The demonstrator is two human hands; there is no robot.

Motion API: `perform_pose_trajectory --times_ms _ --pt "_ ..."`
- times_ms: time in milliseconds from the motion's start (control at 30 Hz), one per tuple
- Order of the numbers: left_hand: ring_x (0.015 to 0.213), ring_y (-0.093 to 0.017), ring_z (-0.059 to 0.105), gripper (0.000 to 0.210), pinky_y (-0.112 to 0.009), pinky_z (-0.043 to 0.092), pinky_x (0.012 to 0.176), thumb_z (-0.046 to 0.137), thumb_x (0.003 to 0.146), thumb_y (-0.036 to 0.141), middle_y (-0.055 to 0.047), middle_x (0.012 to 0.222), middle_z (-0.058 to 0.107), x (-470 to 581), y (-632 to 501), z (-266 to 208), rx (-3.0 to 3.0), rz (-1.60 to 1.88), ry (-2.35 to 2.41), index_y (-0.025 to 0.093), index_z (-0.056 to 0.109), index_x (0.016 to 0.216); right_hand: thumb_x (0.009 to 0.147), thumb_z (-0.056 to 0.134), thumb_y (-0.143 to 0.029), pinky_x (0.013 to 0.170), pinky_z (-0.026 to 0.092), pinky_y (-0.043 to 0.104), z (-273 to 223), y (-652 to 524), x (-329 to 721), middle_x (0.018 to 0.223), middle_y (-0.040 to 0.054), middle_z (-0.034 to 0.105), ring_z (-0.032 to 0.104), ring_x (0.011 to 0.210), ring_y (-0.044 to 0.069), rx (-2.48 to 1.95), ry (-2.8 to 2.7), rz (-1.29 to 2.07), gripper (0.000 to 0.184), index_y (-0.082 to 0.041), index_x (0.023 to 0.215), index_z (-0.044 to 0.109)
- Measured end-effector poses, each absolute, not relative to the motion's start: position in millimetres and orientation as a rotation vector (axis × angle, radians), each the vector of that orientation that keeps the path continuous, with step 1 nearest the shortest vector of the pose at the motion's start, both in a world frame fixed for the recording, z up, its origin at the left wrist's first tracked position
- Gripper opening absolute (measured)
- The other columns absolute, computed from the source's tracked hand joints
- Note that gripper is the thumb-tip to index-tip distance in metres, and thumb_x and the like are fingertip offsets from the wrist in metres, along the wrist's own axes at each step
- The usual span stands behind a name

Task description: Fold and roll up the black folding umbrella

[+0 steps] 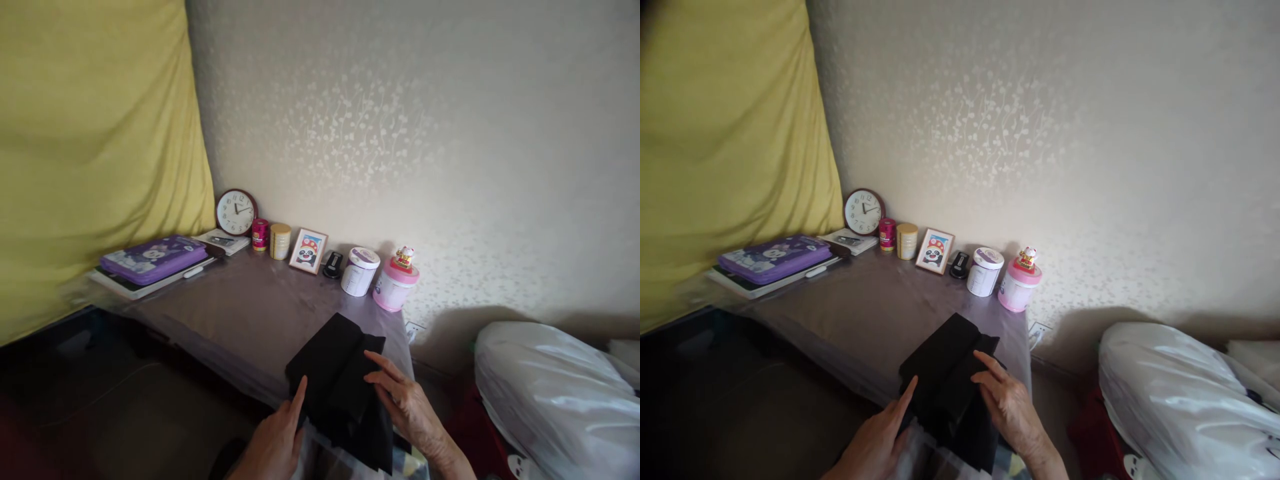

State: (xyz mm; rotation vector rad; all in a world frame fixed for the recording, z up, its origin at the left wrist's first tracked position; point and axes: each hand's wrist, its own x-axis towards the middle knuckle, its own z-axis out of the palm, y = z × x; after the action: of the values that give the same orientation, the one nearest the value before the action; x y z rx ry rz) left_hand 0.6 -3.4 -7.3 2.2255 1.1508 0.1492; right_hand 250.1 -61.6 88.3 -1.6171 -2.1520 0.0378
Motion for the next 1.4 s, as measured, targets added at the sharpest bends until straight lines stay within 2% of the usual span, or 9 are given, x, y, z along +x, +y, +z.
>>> perform_pose_trajectory --times_ms 367,533,800,900,1067,1133,1233,1300,1400 --pt "0.101 -0.021 0.059 0.071 -0.029 0.042 0.086 0.036 0.083 0.022 -0.011 0.124 0.056 1 -2 -6 2.282 0.139 1.161 0.016 0.0 0.144 0.093 0.035 -0.021 0.089 0.048 0.032 74 11 213 0.113 0.0091 0.057 0.059 0.101 0.017 -1.366 -1.845 -0.032 0.02 -0.022 0.098 0.054" --pt "0.101 -0.021 0.06 0.072 -0.028 0.043 0.085 0.037 0.082 0.021 -0.011 0.123 0.056 1 -2 -3 2.294 0.112 1.158 0.017 0.001 0.145 0.093 0.034 -0.021 0.089 0.047 0.029 55 42 192 0.114 0.0085 0.055 0.058 0.102 0.015 -1.434 -1.87 -0.084 0.021 -0.021 0.097 0.055" --pt "0.1 -0.022 0.06 0.064 -0.031 0.044 0.085 0.036 0.083 0.021 -0.012 0.121 0.057 2 -1 0 2.291 0.048 1.157 0.017 0.017 0.143 0.093 0.033 -0.016 0.08 0.051 0.023 23 59 179 0.118 0.0067 0.054 0.061 0.096 0.014 -1.618 -2.012 -0.162 0.024 -0.021 0.097 0.056" --pt "0.105 -0.022 0.058 0.066 -0.029 0.042 0.087 0.035 0.083 0.023 -0.013 0.129 0.052 1 -1 -2 2.278 0.053 1.15 0.016 0.01 0.144 0.093 0.032 -0.016 0.077 0.051 0.023 19 62 178 0.118 0.0074 0.054 0.062 0.095 0.014 -1.654 -2.046 -0.202 0.024 -0.021 0.098 0.056" --pt "0.11 -0.021 0.056 0.08 -0.027 0.042 0.087 0.035 0.085 0.027 -0.014 0.143 0.035 2 -1 -3 2.211 0.198 1.12 0.011 -0.022 0.139 0.093 0.032 -0.016 0.073 0.052 0.023 20 62 177 0.119 0.0086 0.054 0.063 0.089 0.015 -1.686 -2.077 -0.241 0.025 -0.02 0.099 0.056" --pt "0.105 -0.021 0.059 0.079 -0.028 0.044 0.085 0.034 0.086 0.028 -0.013 0.138 0.043 3 0 -1 2.227 0.207 1.09 0.014 -0.023 0.139 0.093 0.031 -0.016 0.072 0.052 0.023 20 62 177 0.119 0.0085 0.054 0.064 0.087 0.014 -1.696 -2.081 -0.243 0.026 -0.02 0.099 0.056" --pt "0.094 -0.022 0.063 0.072 -0.031 0.046 0.079 0.034 0.085 0.023 -0.011 0.119 0.059 4 1 2 2.309 0.094 1.1 0.025 -0.01 0.143 0.093 0.032 -0.015 0.071 0.051 0.022 21 61 177 0.118 0.008 0.055 0.064 0.083 0.013 -1.711 -2.093 -0.241 0.026 -0.021 0.098 0.057" --pt "0.089 -0.023 0.065 0.071 -0.033 0.048 0.075 0.035 0.083 0.018 -0.01 0.11 0.062 5 1 4 2.365 0.014 1.104 0.033 -0.001 0.143 0.093 0.033 -0.015 0.071 0.051 0.022 21 62 177 0.118 0.0077 0.055 0.064 0.082 0.013 -1.721 -2.102 -0.238 0.026 -0.021 0.098 0.057" --pt "0.085 -0.025 0.066 0.07 -0.035 0.049 0.071 0.033 0.082 0.016 -0.011 0.104 0.064 7 0 4 2.425 -0.005 1.108 0.035 0.004 0.142 0.092 0.035 -0.015 0.072 0.051 0.022 21 63 177 0.117 0.0069 0.056 0.064 0.081 0.013 -1.737 -2.113 -0.224 0.024 -0.021 0.097 0.058"
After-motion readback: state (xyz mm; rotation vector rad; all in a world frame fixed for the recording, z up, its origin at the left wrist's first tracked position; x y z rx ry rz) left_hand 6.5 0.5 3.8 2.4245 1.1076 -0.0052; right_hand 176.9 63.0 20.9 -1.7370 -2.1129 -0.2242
